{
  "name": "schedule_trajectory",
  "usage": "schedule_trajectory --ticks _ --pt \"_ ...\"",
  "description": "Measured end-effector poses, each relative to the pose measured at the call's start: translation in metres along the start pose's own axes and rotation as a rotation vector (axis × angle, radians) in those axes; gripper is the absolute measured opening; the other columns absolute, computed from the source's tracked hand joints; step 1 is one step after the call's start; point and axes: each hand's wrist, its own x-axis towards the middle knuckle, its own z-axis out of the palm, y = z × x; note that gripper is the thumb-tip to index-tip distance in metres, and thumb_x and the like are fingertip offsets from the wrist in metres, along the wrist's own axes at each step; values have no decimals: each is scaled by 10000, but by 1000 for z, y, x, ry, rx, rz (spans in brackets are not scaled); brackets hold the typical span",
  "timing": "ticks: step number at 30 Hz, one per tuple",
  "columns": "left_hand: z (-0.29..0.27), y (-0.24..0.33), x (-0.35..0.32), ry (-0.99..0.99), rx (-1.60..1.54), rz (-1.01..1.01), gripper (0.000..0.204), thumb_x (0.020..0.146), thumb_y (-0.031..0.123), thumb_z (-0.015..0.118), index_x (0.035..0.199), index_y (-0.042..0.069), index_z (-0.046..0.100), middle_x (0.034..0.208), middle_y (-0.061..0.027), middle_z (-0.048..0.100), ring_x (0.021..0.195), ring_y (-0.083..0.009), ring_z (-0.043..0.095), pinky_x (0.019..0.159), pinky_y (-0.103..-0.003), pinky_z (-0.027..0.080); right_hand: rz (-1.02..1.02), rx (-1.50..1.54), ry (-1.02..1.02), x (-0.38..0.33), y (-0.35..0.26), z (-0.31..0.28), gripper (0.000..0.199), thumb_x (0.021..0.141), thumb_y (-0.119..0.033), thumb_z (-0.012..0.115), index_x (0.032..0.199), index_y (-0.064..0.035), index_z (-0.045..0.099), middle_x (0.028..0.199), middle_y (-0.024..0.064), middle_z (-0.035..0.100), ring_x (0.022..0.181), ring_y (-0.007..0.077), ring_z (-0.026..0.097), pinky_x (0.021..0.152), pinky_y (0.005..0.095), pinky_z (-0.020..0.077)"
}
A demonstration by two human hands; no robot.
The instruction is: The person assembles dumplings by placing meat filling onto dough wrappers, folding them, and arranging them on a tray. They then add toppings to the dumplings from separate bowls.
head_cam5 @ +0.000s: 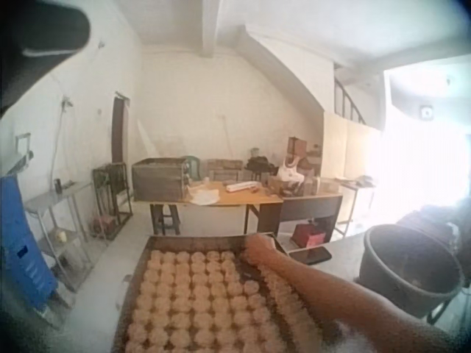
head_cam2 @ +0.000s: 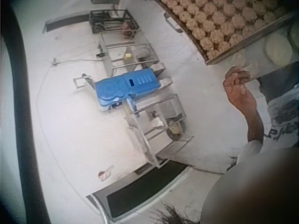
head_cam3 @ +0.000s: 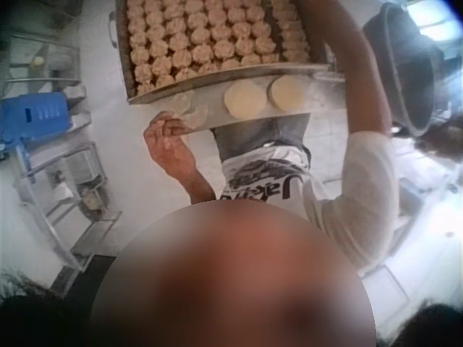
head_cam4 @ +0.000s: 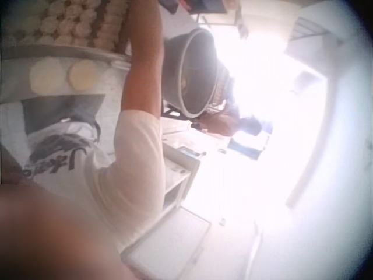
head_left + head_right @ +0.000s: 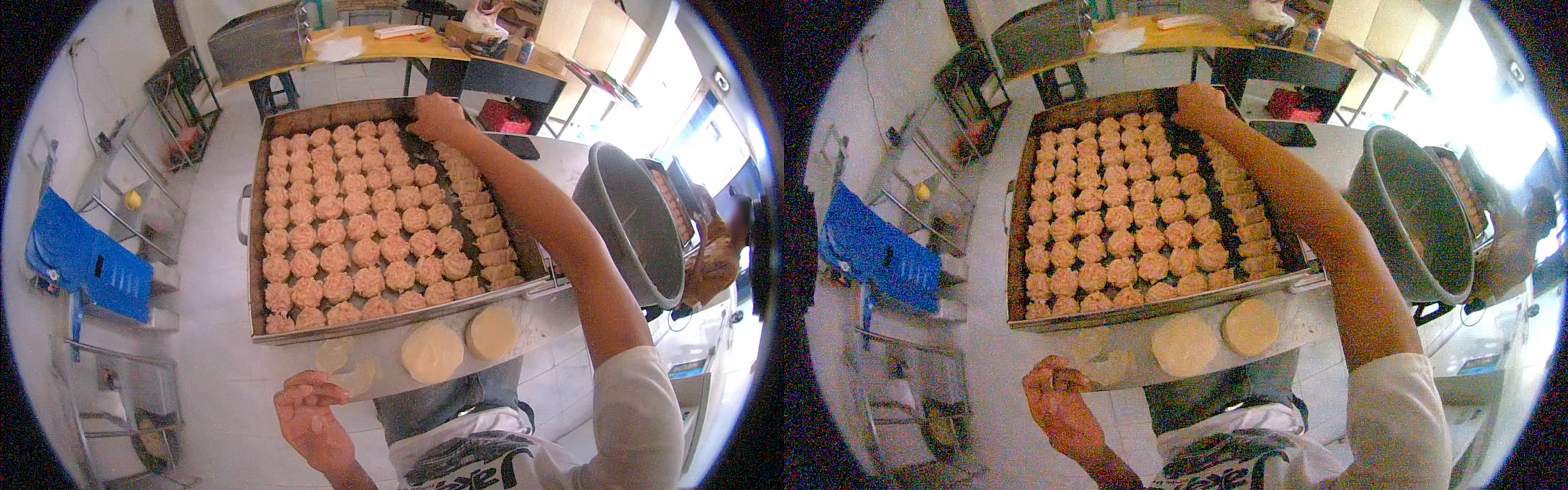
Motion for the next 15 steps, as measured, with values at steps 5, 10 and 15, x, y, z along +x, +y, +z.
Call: schedule_trajectory --ticks 5,10,15 --pt "11 11 -5 -136 -50 111 445 903 391 656 1117 12 565 1101 -214 609 790 -267 649 638 -352 538 -1 -60 85 -11 -4 -4 387 821 -368 734 1003 -27 742 1043 193 738 968 383 724 799 485 602" --pt "1 8 2 93 353 278 350 995 279 526 1186 -12 566 1160 -186 614 1004 -270 627 761 -374 531 -123 239 185 -69 -13 -83 644 822 -627 702 1053 -26 703 1060 226 716 1017 388 697 896 484 554" --pt "-19 -35 47 172 632 581 410 1017 241 514 1333 -21 514 1282 -155 579 1192 -278 561 992 -412 461 -390 507 328 -239 30 -167 485 877 -526 691 1028 -65 695 916 158 719 875 326 706 793 425 550"
